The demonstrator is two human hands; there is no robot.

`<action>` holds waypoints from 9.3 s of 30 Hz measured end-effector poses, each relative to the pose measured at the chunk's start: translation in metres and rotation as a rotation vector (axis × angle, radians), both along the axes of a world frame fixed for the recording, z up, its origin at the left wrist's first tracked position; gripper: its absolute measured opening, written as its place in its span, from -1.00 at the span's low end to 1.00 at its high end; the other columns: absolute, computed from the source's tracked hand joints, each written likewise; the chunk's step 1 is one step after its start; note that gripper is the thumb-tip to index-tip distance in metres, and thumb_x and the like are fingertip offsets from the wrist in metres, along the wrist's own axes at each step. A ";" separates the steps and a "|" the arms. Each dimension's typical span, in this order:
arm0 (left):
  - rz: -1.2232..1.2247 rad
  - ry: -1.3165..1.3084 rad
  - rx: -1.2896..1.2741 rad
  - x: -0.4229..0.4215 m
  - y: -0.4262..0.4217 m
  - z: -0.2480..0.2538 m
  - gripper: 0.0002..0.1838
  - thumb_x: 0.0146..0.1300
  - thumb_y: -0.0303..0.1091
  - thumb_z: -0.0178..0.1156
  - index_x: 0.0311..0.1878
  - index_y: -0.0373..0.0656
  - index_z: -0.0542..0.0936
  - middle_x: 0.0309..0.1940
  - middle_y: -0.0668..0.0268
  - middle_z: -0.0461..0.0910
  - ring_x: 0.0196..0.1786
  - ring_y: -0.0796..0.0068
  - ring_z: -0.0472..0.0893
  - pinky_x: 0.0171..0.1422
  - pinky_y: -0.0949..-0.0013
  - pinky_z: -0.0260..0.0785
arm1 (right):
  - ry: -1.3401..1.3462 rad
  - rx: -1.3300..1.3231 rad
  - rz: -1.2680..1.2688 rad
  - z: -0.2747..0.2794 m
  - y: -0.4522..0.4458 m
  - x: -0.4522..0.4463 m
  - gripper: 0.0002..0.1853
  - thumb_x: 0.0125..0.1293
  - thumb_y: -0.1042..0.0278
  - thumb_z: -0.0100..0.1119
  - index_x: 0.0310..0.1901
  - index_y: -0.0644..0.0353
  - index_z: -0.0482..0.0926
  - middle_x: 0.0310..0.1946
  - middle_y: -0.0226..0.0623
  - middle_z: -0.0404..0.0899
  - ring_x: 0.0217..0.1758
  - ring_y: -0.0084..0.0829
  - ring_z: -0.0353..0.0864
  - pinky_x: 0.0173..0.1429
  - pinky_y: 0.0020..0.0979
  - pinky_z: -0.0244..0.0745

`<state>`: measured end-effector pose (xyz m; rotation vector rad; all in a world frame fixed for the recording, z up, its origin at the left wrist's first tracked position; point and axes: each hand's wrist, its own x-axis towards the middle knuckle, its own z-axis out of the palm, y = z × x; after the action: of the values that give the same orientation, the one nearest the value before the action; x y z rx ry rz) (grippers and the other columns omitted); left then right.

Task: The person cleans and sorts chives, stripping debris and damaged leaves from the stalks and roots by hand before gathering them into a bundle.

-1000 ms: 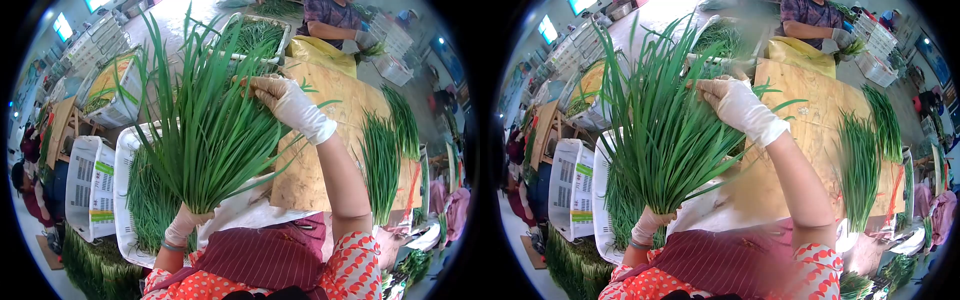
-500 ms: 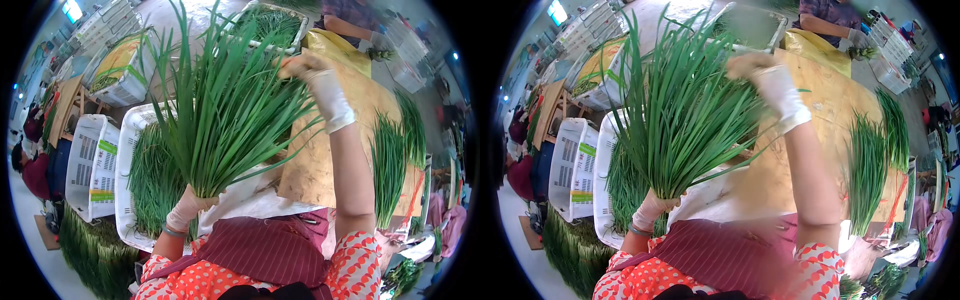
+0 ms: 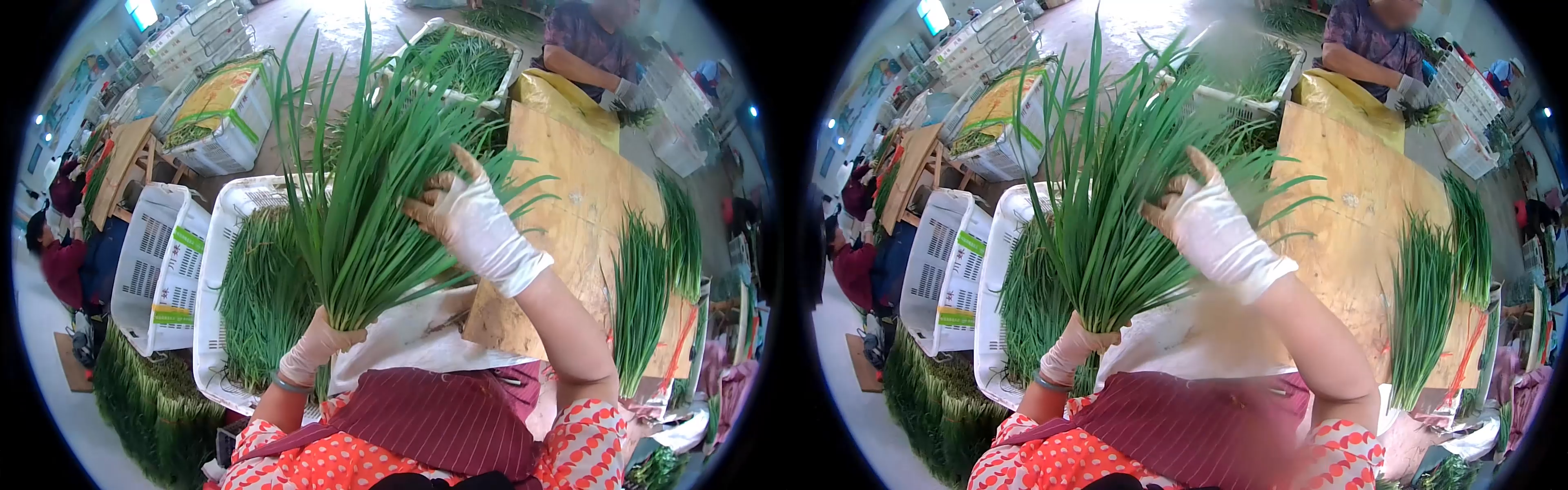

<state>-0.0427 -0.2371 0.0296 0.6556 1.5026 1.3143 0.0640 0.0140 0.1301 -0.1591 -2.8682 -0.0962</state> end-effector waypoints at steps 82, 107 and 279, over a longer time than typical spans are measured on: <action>-0.549 -0.946 0.039 0.393 0.302 0.098 -0.63 0.18 -0.32 0.25 0.05 -0.17 0.49 -0.03 0.29 0.55 0.02 0.36 0.51 0.19 0.28 0.36 | 0.473 -0.748 -1.089 0.046 0.009 0.418 -0.02 -0.19 0.23 0.44 0.28 0.37 0.12 -0.05 0.08 0.52 0.05 -0.15 0.51 0.13 -0.34 0.38; -1.542 0.331 -0.082 0.400 0.340 0.040 -0.52 0.32 -0.04 0.04 0.09 -0.25 0.49 -0.09 0.22 0.59 -0.27 0.59 0.54 -0.23 0.51 0.44 | 0.400 -0.977 -1.302 -0.042 0.029 0.557 0.10 -0.12 -0.18 0.43 0.28 0.44 0.10 0.05 0.05 0.47 0.13 -0.17 0.44 0.24 -0.34 0.26; 0.348 0.675 -1.117 -0.423 -0.051 -0.268 -0.02 -0.23 0.01 0.46 0.24 -0.34 0.27 0.15 0.01 0.41 0.23 0.17 0.41 0.28 0.27 0.26 | -0.430 -1.014 0.056 -0.278 -0.160 -0.209 -0.57 0.17 0.47 0.15 0.12 -0.01 0.45 -0.29 -0.25 0.58 -0.30 -0.23 0.60 -0.23 -0.32 0.52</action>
<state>-0.4655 -0.2881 -0.2385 0.0650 2.6283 0.2676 -0.1451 -0.1458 -0.1482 -0.2640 -3.0088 1.4949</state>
